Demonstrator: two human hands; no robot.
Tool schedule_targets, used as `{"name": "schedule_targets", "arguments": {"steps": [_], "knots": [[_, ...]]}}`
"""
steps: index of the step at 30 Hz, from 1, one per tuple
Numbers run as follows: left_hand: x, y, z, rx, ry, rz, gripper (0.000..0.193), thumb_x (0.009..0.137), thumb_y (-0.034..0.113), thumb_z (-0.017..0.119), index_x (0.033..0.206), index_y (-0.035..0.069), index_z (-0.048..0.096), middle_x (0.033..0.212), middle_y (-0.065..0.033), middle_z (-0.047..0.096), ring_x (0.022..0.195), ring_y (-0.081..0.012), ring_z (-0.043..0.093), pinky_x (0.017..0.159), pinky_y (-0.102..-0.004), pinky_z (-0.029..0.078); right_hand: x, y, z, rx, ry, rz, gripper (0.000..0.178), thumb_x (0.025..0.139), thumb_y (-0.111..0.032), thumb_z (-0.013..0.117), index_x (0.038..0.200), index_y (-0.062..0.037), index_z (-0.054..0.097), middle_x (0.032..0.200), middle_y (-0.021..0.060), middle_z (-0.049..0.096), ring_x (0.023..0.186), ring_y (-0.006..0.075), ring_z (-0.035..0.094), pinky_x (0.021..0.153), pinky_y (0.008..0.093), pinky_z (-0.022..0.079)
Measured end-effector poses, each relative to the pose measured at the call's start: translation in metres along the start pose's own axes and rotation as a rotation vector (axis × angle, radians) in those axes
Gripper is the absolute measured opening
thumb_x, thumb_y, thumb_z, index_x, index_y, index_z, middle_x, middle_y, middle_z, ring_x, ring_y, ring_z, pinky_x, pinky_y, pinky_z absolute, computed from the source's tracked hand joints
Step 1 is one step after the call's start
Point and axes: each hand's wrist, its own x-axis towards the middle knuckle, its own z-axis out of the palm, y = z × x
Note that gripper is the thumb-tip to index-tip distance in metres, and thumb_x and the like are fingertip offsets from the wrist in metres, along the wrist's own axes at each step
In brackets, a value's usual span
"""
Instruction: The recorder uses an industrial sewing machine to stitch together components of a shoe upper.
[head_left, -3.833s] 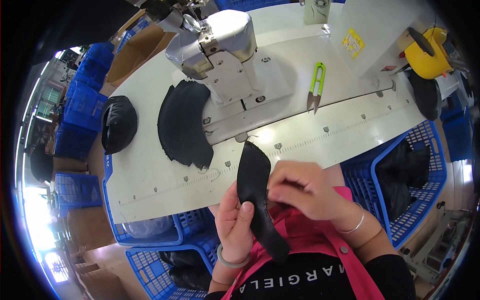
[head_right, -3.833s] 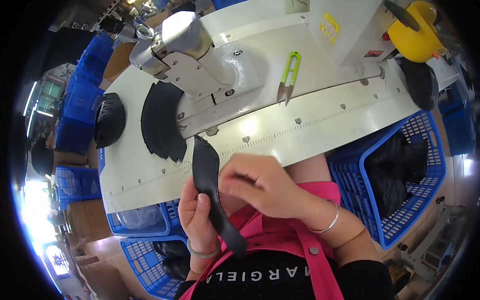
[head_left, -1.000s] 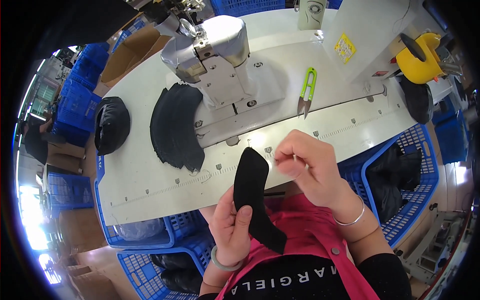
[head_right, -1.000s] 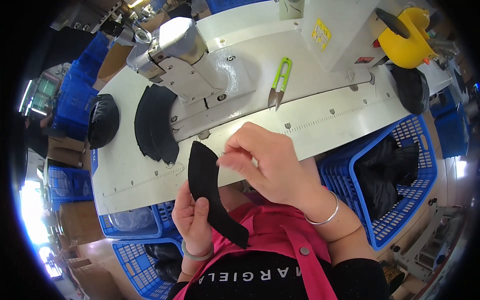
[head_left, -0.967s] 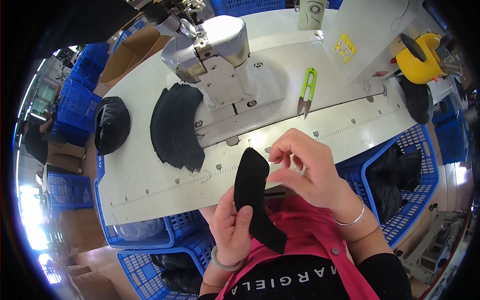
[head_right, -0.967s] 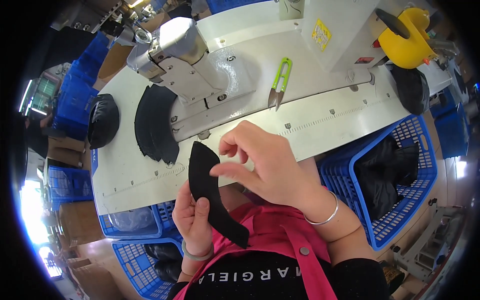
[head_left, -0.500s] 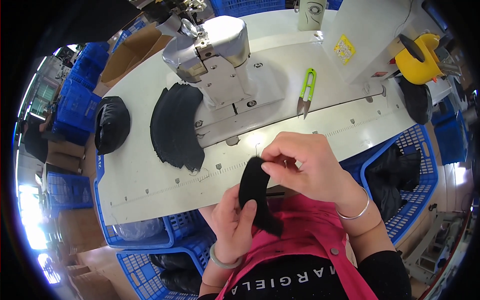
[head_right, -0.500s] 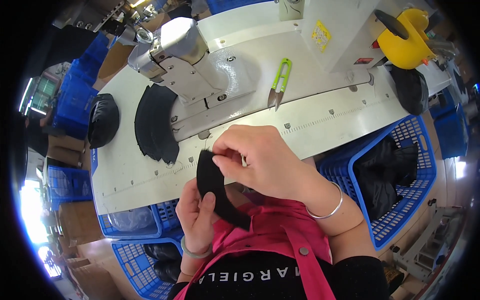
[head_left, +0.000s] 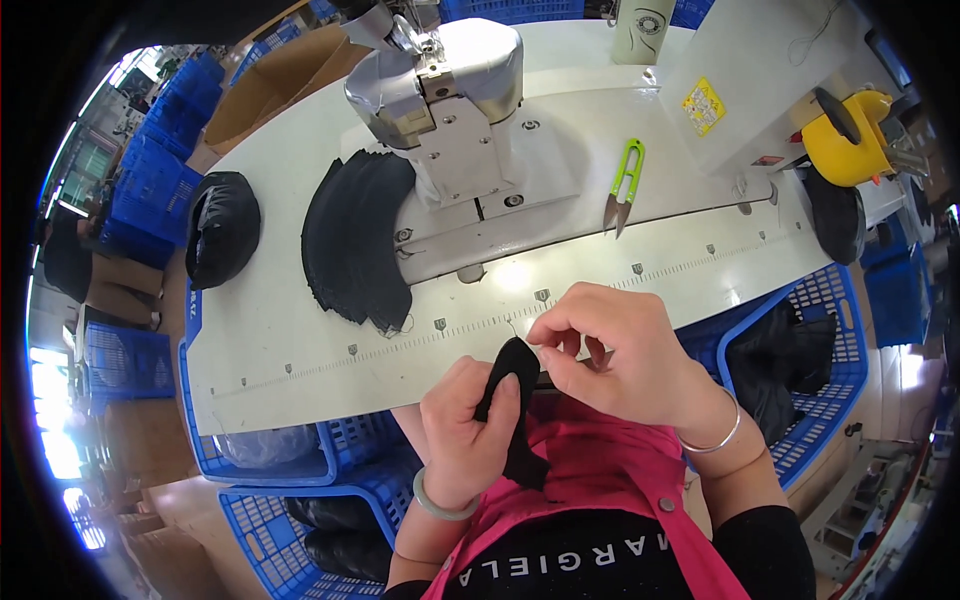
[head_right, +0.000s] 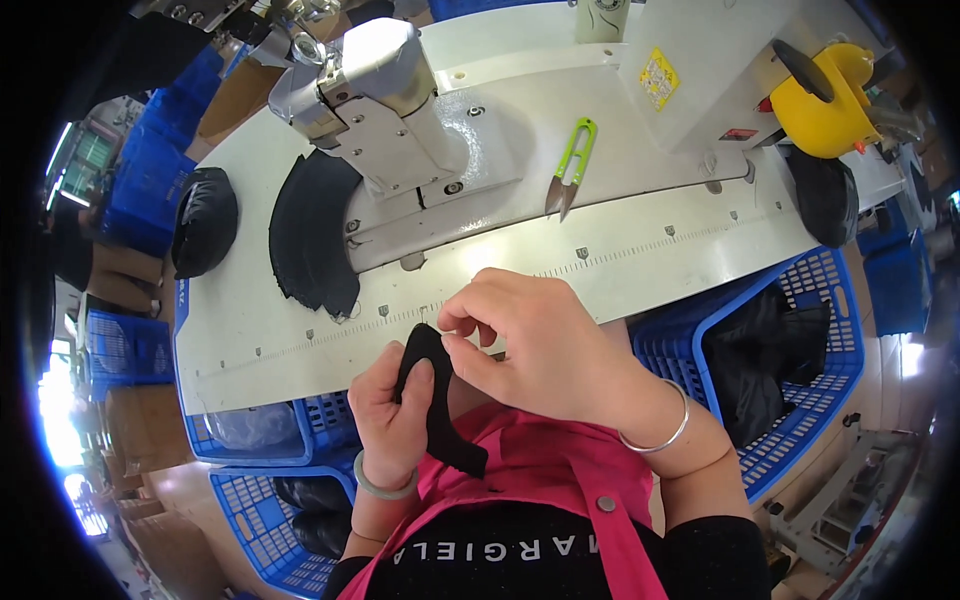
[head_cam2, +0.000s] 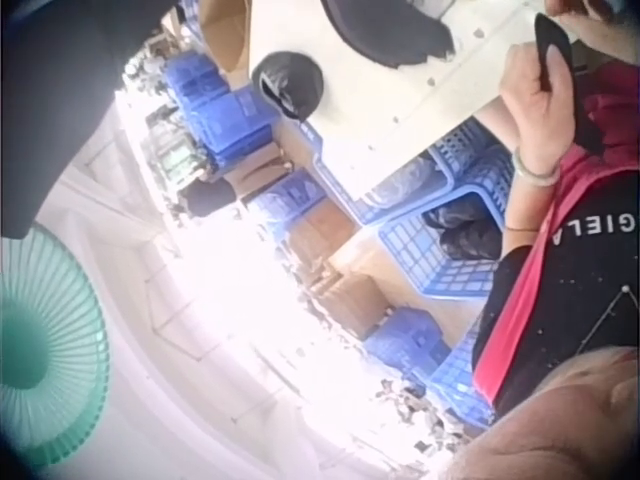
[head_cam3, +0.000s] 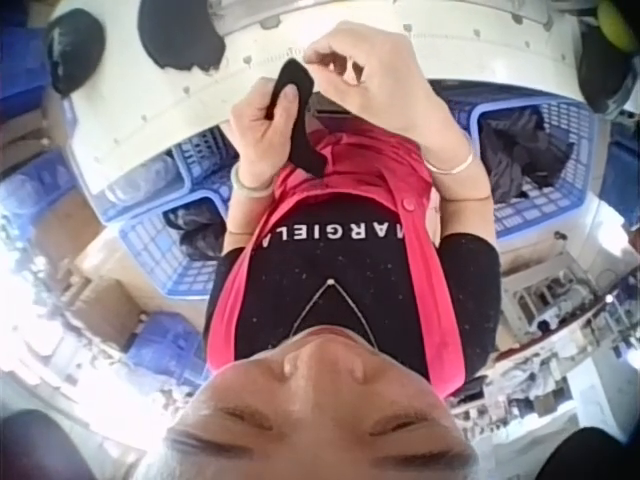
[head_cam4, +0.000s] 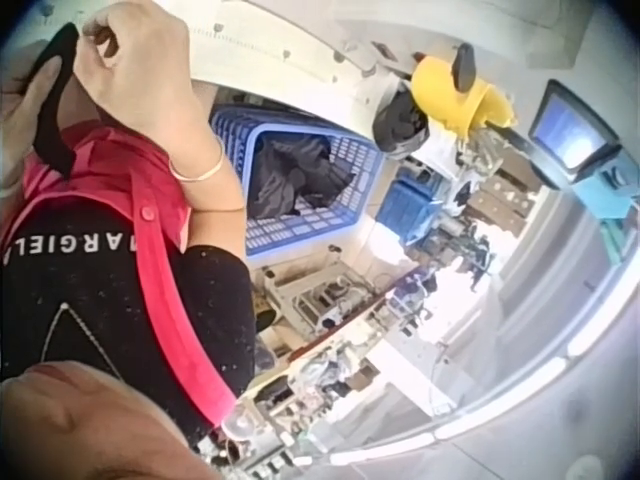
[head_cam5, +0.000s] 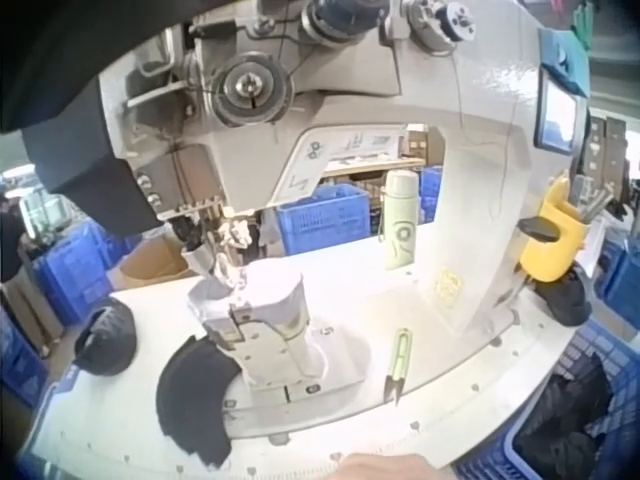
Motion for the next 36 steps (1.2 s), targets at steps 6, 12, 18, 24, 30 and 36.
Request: {"name": "schedule_targets", "arguments": {"steps": [6,12,18,24,30,36], "knots": [[0.0,0.004,0.003,0.089,0.027,0.057,0.011,0.08,0.0,0.061,0.071,-0.002,0.055,0.059,-0.0094,0.044,0.05,-0.0196,0.041,0.046,-0.0321,0.03,-0.01,-0.001,0.009,-0.126,0.089,-0.046,0.01,0.071,0.002,0.066,0.08,-0.0026,0.064,0.07,0.0057,0.061,0.054,0.0152,0.059,0.045,0.0241,0.044],[0.005,0.009,0.002,0.266,0.018,0.242,0.01,0.075,-0.002,0.062,0.069,0.0,0.054,0.056,-0.01,0.045,0.05,-0.0243,0.042,0.045,-0.0344,0.032,-0.012,-0.001,0.016,-0.301,0.124,-0.121,0.012,0.067,0.002,0.067,0.076,-0.0039,0.062,0.066,0.0056,0.057,0.049,0.0188,0.054,0.044,0.0277,0.042],[0.008,0.008,-0.001,0.326,-0.072,0.328,0.01,0.072,-0.003,0.062,0.068,0.0,0.054,0.055,-0.0104,0.045,0.051,-0.0267,0.043,0.046,-0.0366,0.033,-0.007,0.006,0.012,-0.377,0.091,-0.196,0.015,0.061,-0.002,0.066,0.066,-0.0059,0.053,0.061,0.0053,0.05,0.05,0.0223,0.051,0.045,0.032,0.04],[0.002,0.003,-0.007,0.023,-0.133,0.013,0.012,0.076,-0.001,0.061,0.068,-0.002,0.052,0.057,-0.0104,0.044,0.051,-0.0224,0.041,0.047,-0.0329,0.031,-0.003,0.023,-0.012,-0.262,0.291,-0.076,0.013,0.063,0.0,0.063,0.066,-0.0029,0.052,0.061,0.0062,0.047,0.052,0.0187,0.046,0.048,0.0271,0.036],[0.001,0.001,-0.005,-0.127,-0.177,-0.07,0.015,0.079,0.001,0.059,0.067,-0.003,0.049,0.058,-0.0083,0.043,0.051,-0.0164,0.037,0.048,-0.0302,0.03,-0.006,0.004,-0.007,0.176,-0.12,0.099,0.004,0.075,-0.001,0.064,0.076,-0.0002,0.06,0.067,0.0045,0.055,0.056,0.0114,0.051,0.049,0.0229,0.039],[-0.002,-0.002,-0.008,-0.197,-0.193,-0.124,0.015,0.079,0.0,0.058,0.068,-0.003,0.05,0.058,-0.0069,0.044,0.051,-0.0141,0.038,0.048,-0.0282,0.031,-0.004,0.01,-0.014,0.228,-0.074,0.185,0.006,0.074,0.002,0.063,0.08,-0.0008,0.063,0.07,0.0027,0.059,0.056,0.0089,0.052,0.05,0.0204,0.04]]}}
